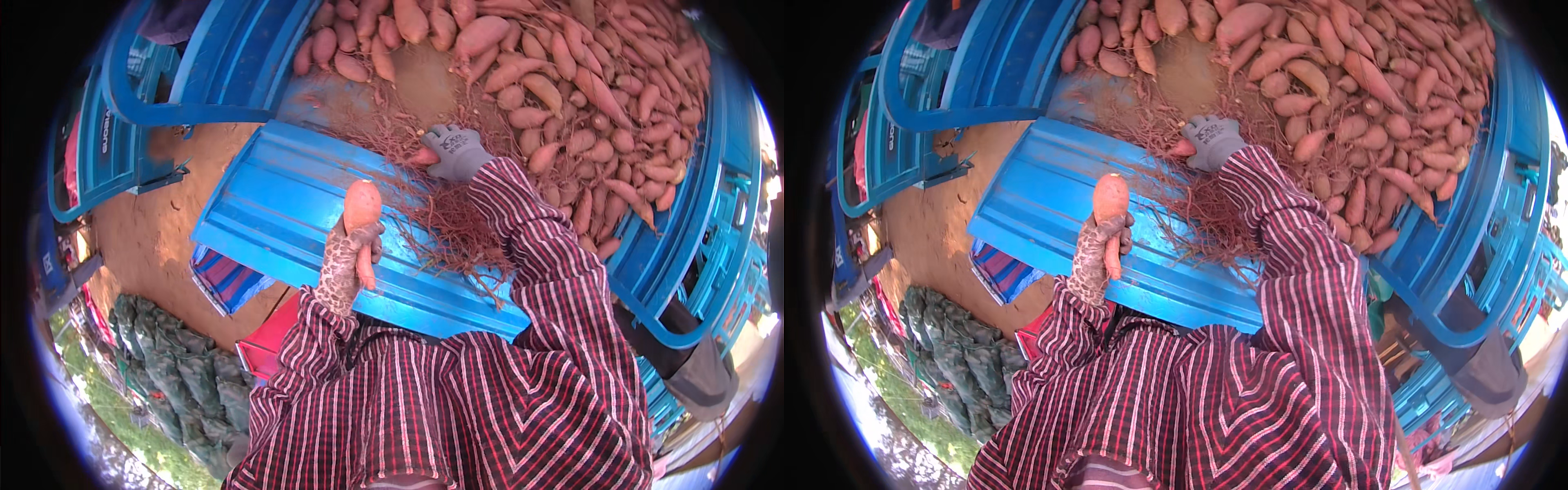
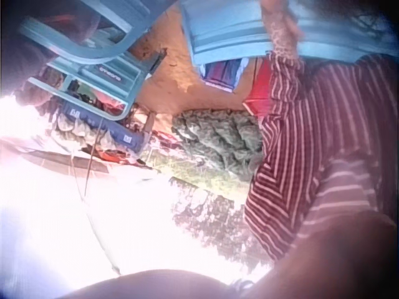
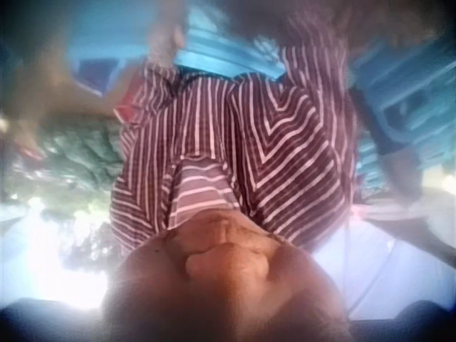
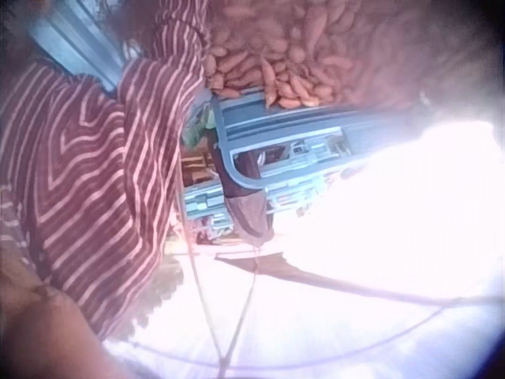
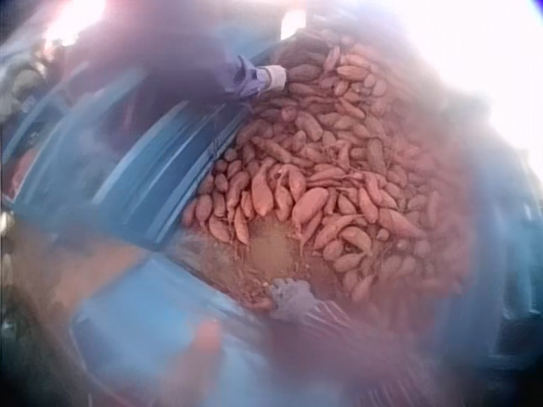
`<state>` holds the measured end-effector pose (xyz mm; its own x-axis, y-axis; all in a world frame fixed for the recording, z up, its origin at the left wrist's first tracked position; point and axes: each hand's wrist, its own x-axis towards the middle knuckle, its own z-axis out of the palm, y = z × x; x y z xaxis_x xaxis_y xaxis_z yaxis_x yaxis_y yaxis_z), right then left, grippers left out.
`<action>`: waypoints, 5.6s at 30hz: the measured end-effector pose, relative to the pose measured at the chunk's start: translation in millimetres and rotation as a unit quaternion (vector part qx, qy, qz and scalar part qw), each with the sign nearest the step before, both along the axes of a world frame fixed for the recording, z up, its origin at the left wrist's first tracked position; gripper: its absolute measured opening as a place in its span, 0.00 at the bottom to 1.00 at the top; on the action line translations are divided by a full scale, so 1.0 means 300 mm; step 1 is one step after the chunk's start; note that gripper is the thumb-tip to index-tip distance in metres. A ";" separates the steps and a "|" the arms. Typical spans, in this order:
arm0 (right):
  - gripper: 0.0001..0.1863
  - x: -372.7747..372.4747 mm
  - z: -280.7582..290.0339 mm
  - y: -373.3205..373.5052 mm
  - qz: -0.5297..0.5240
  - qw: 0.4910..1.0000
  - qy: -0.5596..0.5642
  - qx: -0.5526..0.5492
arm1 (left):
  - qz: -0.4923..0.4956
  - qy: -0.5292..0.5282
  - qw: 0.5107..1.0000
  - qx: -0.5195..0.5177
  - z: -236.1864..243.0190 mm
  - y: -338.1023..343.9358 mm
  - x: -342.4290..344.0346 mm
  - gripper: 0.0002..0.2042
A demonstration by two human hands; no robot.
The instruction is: The person sorts sweet potatoes by hand, removing attached roots and transferring them from a blue truck bed into a red crate. The worker repeatedly picks up tubers, cleans off debris, and places them into the crate while another person assists in the background.
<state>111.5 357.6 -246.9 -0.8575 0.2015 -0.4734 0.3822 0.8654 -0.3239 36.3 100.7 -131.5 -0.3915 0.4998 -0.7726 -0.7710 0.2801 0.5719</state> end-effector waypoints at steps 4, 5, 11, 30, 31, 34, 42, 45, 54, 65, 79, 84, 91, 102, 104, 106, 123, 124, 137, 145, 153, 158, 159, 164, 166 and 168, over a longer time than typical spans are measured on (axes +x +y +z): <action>0.30 0.029 0.066 0.037 -0.103 0.992 0.055 -0.054 | 0.078 -0.076 0.993 0.053 -0.010 -0.030 -0.004 0.26; 0.32 0.066 0.101 0.051 -0.145 0.983 0.086 -0.070 | 0.097 -0.083 0.988 0.084 -0.012 -0.028 -0.002 0.28; 0.42 0.204 0.293 0.008 -0.372 0.674 0.199 -0.607 | 0.007 -0.036 0.974 0.225 -0.013 0.085 -0.021 0.39; 0.16 0.027 0.374 -0.376 -0.260 0.838 0.334 -0.345 | 0.038 0.059 0.994 0.085 0.120 0.014 0.033 0.36; 0.18 0.016 0.370 -0.398 -0.365 0.749 0.305 -0.462 | 0.013 0.087 0.994 0.067 0.112 0.005 0.028 0.35; 0.20 -0.031 0.353 -0.452 -0.571 0.395 0.212 -0.687 | -0.122 0.364 0.923 0.001 0.085 -0.025 0.007 0.33; 0.18 -0.021 0.446 -0.575 -0.488 0.455 0.124 -0.734 | 0.344 0.055 0.921 0.173 0.121 -0.275 -0.100 0.23; 0.16 -0.009 0.476 -0.545 -0.389 0.595 0.193 -0.676 | 0.442 0.112 0.873 0.171 0.146 -0.623 -0.108 0.17; 0.16 0.122 0.287 -0.174 -0.227 0.936 0.202 -0.180 | 0.563 0.140 0.760 -0.294 0.084 -1.654 0.335 0.22; 0.20 0.887 0.180 -0.215 -0.295 0.947 0.127 -0.006 | 0.150 0.257 0.729 -0.617 -0.314 -1.860 0.289 0.21; 0.56 1.077 0.182 -0.366 -0.512 0.848 0.123 -0.051 | -0.215 0.581 0.768 -0.162 0.181 -0.465 -0.005 0.27; 0.60 0.915 0.111 -0.316 -0.443 0.895 0.043 -0.038 | -0.605 0.559 0.567 0.004 0.160 -0.056 0.095 0.41; 0.43 0.605 0.110 -0.398 -0.336 0.939 0.053 -0.053 | -0.687 0.560 0.459 -0.066 -0.039 0.208 0.185 0.46; 0.33 0.305 0.157 -0.251 -0.258 0.961 0.035 -0.095 | -0.577 0.546 0.561 -0.233 -0.212 0.148 -0.104 0.46; 0.33 0.249 0.141 -0.245 -0.276 0.957 0.021 -0.085 | -0.580 0.564 0.540 -0.232 -0.241 0.153 -0.105 0.44; 0.32 0.178 0.123 -0.275 -0.286 0.955 0.016 -0.081 | -0.571 0.574 0.544 -0.220 -0.255 0.153 -0.108 0.42; 0.38 0.960 0.125 -0.109 -0.421 0.892 0.014 0.164 | -0.601 0.567 0.563 0.014 -0.052 0.131 0.156 0.28; 0.42 0.933 0.106 -0.084 -0.391 0.904 -0.014 0.174 | -0.609 0.564 0.557 0.012 -0.047 0.131 0.161 0.27; 0.43 0.705 0.010 0.051 -0.531 0.832 -0.147 0.062 | -0.614 0.645 0.453 0.048 -0.099 0.241 0.254 0.25; 0.49 0.653 -0.014 0.080 -0.491 0.860 -0.134 -0.017 | -0.689 0.653 0.313 0.007 -0.327 0.505 0.261 0.27; 0.47 0.631 -0.025 0.086 -0.568 0.648 0.168 -0.479 | -0.716 0.546 0.424 -0.096 -0.298 0.470 0.115 0.33; 0.44 0.675 -0.001 0.045 -0.537 0.543 0.347 -0.544 | -0.679 0.589 0.435 -0.044 -0.260 0.426 0.121 0.31; 0.41 0.684 0.006 0.036 -0.530 0.541 0.343 -0.555 | -0.674 0.588 0.446 -0.031 -0.251 0.415 0.117 0.31; 0.33 0.724 0.059 -0.064 -0.560 0.370 0.290 -0.682 | -0.478 0.550 0.680 0.079 -0.172 0.365 0.146 0.24; 0.32 0.689 0.073 -0.124 -0.542 0.292 0.320 -0.720 | -0.466 0.516 0.714 0.077 -0.138 0.367 0.188 0.23; 0.30 0.623 0.090 -0.181 -0.528 0.224 0.326 -0.751 | -0.462 0.310 0.830 0.043 -0.118 0.379 0.227 0.22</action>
